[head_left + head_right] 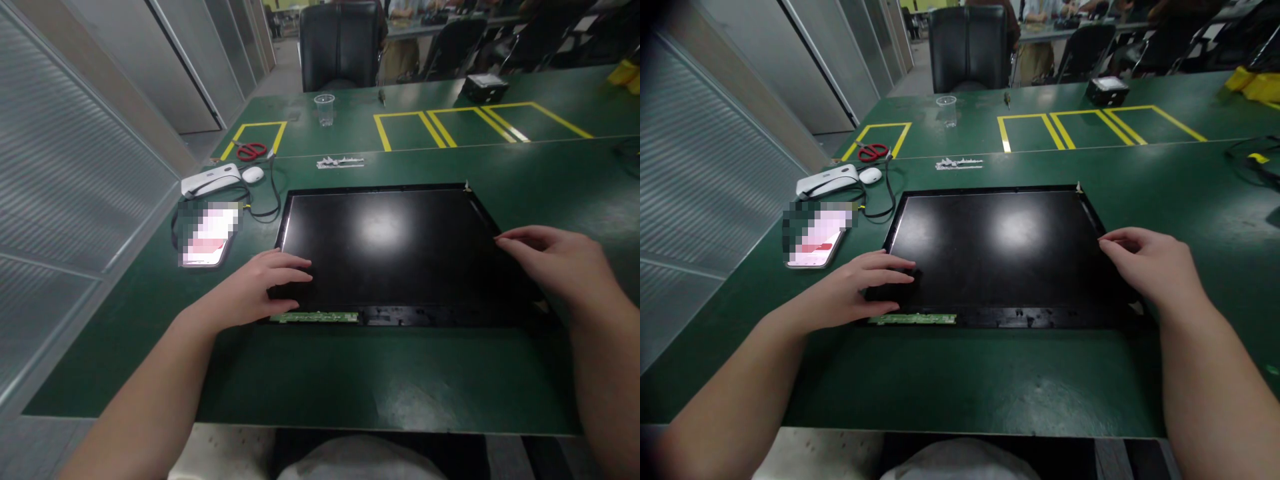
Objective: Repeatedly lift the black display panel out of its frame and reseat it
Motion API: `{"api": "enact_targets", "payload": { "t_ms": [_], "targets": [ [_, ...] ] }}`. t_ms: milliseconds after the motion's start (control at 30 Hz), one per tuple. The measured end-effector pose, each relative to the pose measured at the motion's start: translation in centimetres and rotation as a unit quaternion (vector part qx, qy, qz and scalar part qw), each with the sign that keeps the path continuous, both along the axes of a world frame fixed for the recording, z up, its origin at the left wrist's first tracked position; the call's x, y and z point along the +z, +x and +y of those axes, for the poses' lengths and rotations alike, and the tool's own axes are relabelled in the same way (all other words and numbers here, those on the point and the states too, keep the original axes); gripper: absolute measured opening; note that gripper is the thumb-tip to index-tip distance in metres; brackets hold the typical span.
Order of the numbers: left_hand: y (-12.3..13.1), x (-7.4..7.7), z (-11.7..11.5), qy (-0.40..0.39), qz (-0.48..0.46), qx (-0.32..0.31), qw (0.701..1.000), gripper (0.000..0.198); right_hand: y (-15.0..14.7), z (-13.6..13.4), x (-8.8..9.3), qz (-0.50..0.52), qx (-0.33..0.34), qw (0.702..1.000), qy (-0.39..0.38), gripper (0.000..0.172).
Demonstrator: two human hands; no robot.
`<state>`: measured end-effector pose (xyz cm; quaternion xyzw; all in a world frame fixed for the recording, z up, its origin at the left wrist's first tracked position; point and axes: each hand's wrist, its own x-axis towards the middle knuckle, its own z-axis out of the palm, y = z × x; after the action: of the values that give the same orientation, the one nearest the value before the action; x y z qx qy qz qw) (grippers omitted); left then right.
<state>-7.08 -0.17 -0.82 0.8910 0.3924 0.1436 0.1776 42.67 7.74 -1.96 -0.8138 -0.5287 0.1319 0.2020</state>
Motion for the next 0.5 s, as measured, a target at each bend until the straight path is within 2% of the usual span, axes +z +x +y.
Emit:
{"api": "enact_targets", "payload": {
  "t_ms": [100,200,267,367,500],
  "targets": [
    [-0.03,0.15,-0.06,0.021,0.023,0.053,0.998,0.045,0.03,-0.06,0.03,-0.001,0.012,1.000,0.010,0.041],
    [-0.33,0.27,-0.11,0.034,0.047,0.145,0.988,0.068,0.13,-0.09,0.04,-0.001,0.019,1.000,0.011,0.042],
    [-0.57,0.32,-0.12,0.019,0.066,0.174,0.982,0.081,0.14,-0.11,0.08,0.001,0.019,1.000,0.011,0.042],
    [-0.68,0.40,-0.15,-0.031,0.088,0.160,0.983,0.093,-0.02,-0.20,0.26,0.003,0.017,1.000,0.015,0.040],
    [-0.36,0.47,-0.21,-0.059,0.099,0.143,0.983,0.090,-0.37,-0.28,0.50,0.007,0.013,1.000,0.014,0.038]
  ]
}}
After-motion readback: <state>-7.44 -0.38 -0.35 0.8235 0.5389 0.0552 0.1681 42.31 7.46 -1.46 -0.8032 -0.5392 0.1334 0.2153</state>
